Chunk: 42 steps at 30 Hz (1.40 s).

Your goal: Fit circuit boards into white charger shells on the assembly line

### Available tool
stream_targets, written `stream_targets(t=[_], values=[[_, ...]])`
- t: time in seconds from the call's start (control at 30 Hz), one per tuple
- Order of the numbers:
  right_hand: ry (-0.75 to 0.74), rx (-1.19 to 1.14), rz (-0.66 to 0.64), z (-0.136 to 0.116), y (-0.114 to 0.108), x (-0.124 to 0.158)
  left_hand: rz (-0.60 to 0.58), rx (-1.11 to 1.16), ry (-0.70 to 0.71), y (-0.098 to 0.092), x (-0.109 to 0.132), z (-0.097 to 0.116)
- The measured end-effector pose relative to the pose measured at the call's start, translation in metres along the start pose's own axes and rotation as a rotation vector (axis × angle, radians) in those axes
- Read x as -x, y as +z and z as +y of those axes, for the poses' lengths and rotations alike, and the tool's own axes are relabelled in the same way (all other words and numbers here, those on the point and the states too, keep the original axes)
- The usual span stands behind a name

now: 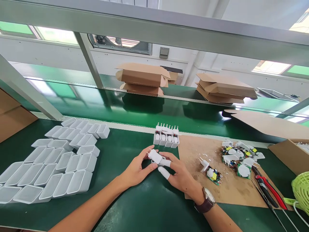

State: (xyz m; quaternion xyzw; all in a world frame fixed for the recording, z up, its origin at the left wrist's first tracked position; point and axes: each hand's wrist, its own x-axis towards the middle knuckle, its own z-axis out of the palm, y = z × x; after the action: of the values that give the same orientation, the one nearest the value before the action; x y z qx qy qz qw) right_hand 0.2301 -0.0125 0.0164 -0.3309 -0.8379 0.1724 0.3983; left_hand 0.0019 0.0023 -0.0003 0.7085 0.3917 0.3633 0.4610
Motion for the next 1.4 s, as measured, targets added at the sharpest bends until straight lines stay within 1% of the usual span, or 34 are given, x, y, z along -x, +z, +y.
stream_targets(t=[0.1, 0.17, 0.2, 0.3, 0.33, 0.4, 0.47, 0.53, 0.6, 0.67, 0.77, 0.9, 1.07, 1.2, 1.27, 1.33, 1.4], values=[[-0.018, 0.045, -0.060, 0.003, 0.005, 0.002, 0.009, -0.003, -0.081, 0.001, 0.001, 0.002], [-0.029, 0.061, -0.055, 0.003, 0.005, 0.002, 0.027, -0.012, -0.102, 0.001, 0.004, 0.002], [-0.035, 0.056, -0.037, 0.003, 0.004, 0.002, 0.041, -0.009, -0.091, 0.002, 0.005, 0.002], [-0.027, 0.026, 0.045, 0.002, 0.004, 0.003, 0.085, 0.006, 0.018, 0.004, 0.009, 0.000], [-0.025, 0.020, 0.051, 0.003, 0.005, 0.004, 0.094, 0.013, 0.066, 0.005, 0.010, -0.001], [-0.030, 0.025, 0.006, 0.004, 0.009, 0.007, 0.115, 0.021, 0.144, 0.006, 0.010, 0.000], [-0.035, 0.048, -0.044, 0.006, 0.013, 0.011, 0.145, 0.005, 0.162, 0.008, 0.009, 0.002], [-0.026, 0.090, -0.053, 0.006, 0.015, 0.012, 0.177, -0.039, 0.114, 0.008, 0.008, 0.003], [0.001, 0.120, -0.039, 0.003, 0.016, 0.011, 0.190, -0.076, 0.030, 0.007, 0.007, 0.005], [0.030, 0.141, -0.065, -0.001, 0.015, 0.009, 0.192, -0.075, -0.046, 0.006, 0.007, 0.006], [0.058, 0.152, -0.117, -0.004, 0.014, 0.006, 0.217, -0.037, -0.106, 0.006, 0.006, 0.008], [0.116, 0.063, -0.095, -0.002, 0.013, 0.009, 0.224, -0.030, -0.137, 0.006, 0.005, 0.008], [0.119, 0.106, -0.185, -0.001, 0.009, 0.013, 0.210, -0.050, -0.175, 0.005, 0.005, 0.007], [0.159, 0.048, -0.091, -0.003, 0.006, 0.010, 0.204, -0.071, -0.203, 0.004, 0.004, 0.009], [0.136, 0.073, -0.125, -0.005, 0.006, 0.008, 0.198, -0.079, -0.199, 0.004, 0.004, 0.009], [0.098, 0.117, -0.190, -0.006, 0.007, 0.006, 0.199, -0.081, -0.195, 0.004, 0.004, 0.009], [0.089, 0.143, -0.200, -0.006, 0.008, 0.006, 0.199, -0.085, -0.196, 0.004, 0.004, 0.009]])
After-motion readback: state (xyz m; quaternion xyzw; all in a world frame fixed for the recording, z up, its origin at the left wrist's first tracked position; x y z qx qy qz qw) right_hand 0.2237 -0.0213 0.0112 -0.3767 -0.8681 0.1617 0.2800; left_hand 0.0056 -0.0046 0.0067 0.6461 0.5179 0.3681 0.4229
